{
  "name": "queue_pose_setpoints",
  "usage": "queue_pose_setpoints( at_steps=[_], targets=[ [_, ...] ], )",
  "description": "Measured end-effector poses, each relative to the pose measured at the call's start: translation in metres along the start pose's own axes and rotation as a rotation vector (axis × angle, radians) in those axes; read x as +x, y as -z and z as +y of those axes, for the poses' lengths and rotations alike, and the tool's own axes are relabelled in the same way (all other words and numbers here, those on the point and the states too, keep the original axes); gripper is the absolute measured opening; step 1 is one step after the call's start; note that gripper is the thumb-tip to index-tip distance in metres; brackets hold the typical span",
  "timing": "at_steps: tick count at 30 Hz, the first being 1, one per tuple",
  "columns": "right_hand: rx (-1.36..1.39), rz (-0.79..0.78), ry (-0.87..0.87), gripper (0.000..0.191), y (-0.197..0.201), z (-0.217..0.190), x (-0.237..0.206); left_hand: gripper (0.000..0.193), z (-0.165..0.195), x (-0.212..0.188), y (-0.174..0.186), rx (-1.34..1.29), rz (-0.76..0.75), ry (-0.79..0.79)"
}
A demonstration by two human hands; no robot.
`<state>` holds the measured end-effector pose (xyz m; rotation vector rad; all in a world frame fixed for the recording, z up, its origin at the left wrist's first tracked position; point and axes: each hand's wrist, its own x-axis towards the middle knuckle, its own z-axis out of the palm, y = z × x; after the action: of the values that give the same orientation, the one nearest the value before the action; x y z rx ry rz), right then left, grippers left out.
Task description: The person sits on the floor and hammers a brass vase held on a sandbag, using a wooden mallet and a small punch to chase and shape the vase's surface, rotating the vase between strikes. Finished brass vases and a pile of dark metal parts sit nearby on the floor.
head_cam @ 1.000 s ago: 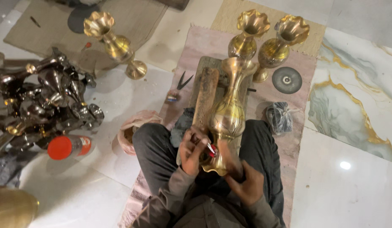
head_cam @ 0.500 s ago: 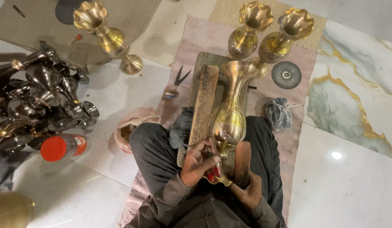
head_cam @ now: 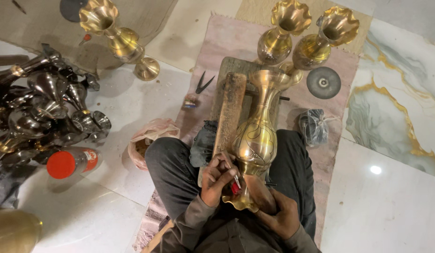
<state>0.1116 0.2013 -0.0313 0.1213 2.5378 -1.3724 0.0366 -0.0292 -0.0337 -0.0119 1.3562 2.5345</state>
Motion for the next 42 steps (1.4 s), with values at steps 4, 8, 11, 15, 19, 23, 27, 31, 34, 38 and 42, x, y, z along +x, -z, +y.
queue_pose_setpoints(
  at_steps=[4, 8, 11, 15, 19, 23, 27, 31, 34, 38, 42],
  targets=[
    [0.037, 0.072, 0.107, 0.045, 0.002, -0.017, -0.002, 0.03, -0.003, -0.006, -0.005, -0.011, -0.011, -0.112],
    [0.155, 0.028, 0.097, 0.037, -0.004, 0.003, -0.003, 0.034, -0.006, -0.013, -0.007, -0.002, 0.089, -0.015],
    [0.27, -0.003, 0.103, 0.033, -0.015, 0.031, -0.005, 0.029, -0.004, -0.022, -0.01, -0.07, 0.008, 0.002],
    [0.456, -0.018, 0.084, 0.036, -0.031, 0.057, 0.003, 0.024, -0.005, -0.023, -0.023, 0.182, -0.06, -0.238],
    [0.515, -0.023, 0.163, 0.04, -0.032, 0.057, 0.004, 0.026, -0.002, -0.015, -0.02, 0.15, 0.037, -0.062],
    [0.249, 0.069, 0.203, 0.046, -0.019, 0.037, -0.002, 0.028, -0.003, -0.008, -0.019, 0.14, 0.07, 0.008],
    [0.026, 0.098, 0.062, 0.04, -0.013, 0.015, -0.004, 0.027, 0.001, -0.009, -0.023, 0.154, 0.076, 0.031],
    [0.171, -0.015, 0.074, 0.043, -0.005, 0.016, -0.001, 0.02, 0.009, -0.007, -0.025, 0.152, 0.023, 0.025],
    [0.296, -0.134, 0.093, 0.052, 0.018, 0.035, 0.007, 0.014, 0.023, 0.017, -0.021, 0.231, -0.074, -0.178],
    [0.306, -0.032, -0.232, 0.048, 0.063, 0.055, 0.024, 0.013, 0.055, 0.092, -0.005, 0.431, -0.215, -0.218],
    [0.333, 0.068, -0.309, 0.052, 0.104, 0.05, 0.043, 0.039, 0.073, 0.169, -0.013, 0.612, -0.424, -0.065]
  ],
)
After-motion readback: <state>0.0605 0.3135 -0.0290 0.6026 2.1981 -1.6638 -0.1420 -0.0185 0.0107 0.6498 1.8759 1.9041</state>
